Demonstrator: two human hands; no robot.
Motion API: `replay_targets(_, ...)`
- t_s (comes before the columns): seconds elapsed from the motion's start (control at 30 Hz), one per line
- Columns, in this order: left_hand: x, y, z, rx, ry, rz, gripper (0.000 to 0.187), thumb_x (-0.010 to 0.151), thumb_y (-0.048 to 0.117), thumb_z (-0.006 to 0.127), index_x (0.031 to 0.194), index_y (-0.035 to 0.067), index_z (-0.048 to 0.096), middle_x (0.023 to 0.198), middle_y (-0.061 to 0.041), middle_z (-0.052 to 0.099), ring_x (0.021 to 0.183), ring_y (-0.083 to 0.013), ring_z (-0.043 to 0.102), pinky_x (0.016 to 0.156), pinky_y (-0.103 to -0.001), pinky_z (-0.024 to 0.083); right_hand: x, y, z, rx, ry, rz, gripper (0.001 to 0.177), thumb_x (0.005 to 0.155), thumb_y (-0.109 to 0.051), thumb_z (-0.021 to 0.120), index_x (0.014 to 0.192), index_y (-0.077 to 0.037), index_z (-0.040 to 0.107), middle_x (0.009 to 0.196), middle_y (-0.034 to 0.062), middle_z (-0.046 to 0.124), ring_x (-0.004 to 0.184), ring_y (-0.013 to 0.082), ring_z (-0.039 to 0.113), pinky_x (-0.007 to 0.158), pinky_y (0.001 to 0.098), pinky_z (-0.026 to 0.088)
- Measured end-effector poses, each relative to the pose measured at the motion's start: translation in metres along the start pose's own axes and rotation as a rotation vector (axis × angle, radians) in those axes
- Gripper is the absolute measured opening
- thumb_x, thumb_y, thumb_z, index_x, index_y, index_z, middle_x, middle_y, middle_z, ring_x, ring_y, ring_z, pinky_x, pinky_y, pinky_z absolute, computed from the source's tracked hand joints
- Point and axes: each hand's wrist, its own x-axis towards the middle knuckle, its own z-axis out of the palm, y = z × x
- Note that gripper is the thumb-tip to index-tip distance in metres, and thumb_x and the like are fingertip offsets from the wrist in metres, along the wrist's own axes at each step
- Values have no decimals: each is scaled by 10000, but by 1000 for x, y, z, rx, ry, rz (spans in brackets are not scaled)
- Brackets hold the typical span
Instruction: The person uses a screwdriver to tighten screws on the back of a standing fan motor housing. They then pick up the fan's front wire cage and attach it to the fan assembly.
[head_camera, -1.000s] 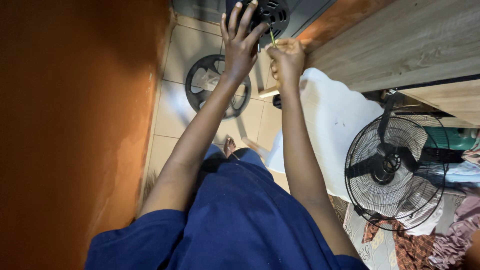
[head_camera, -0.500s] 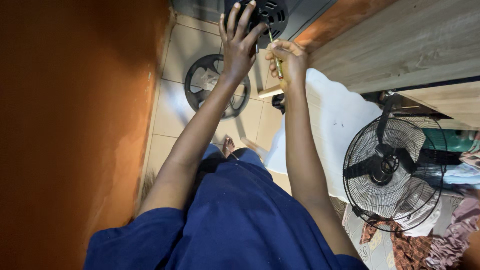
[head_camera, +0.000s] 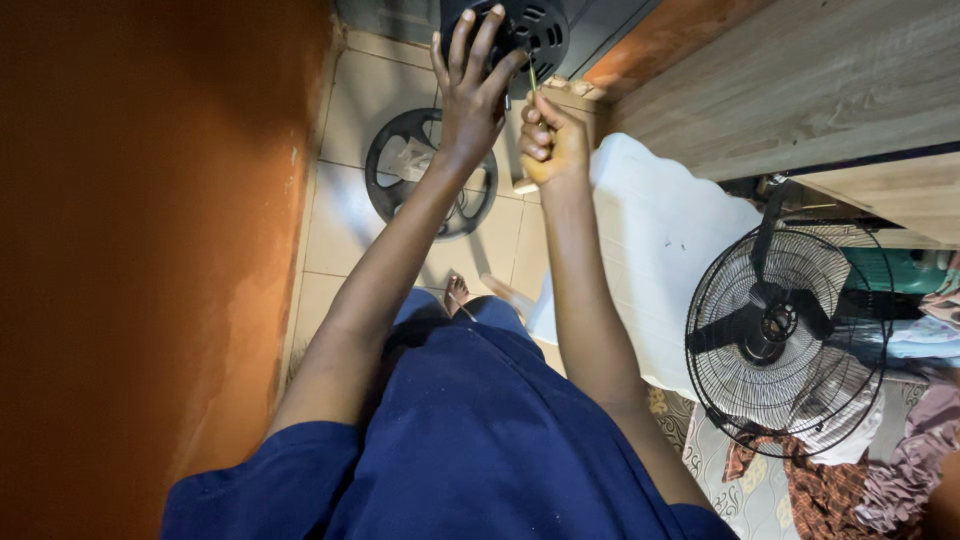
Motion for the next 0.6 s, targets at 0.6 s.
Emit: replay_targets(0.6,-46,9,-63,-66,-90,-174,658,1057,59,710,1623,191,402,1707,-116,283,1587,-372,196,1338,-547,133,-174,-73,-328,-1734,1251,-790,245,853,-205,747,1042,-49,752,841,117,728,674,217,670,588,351,538)
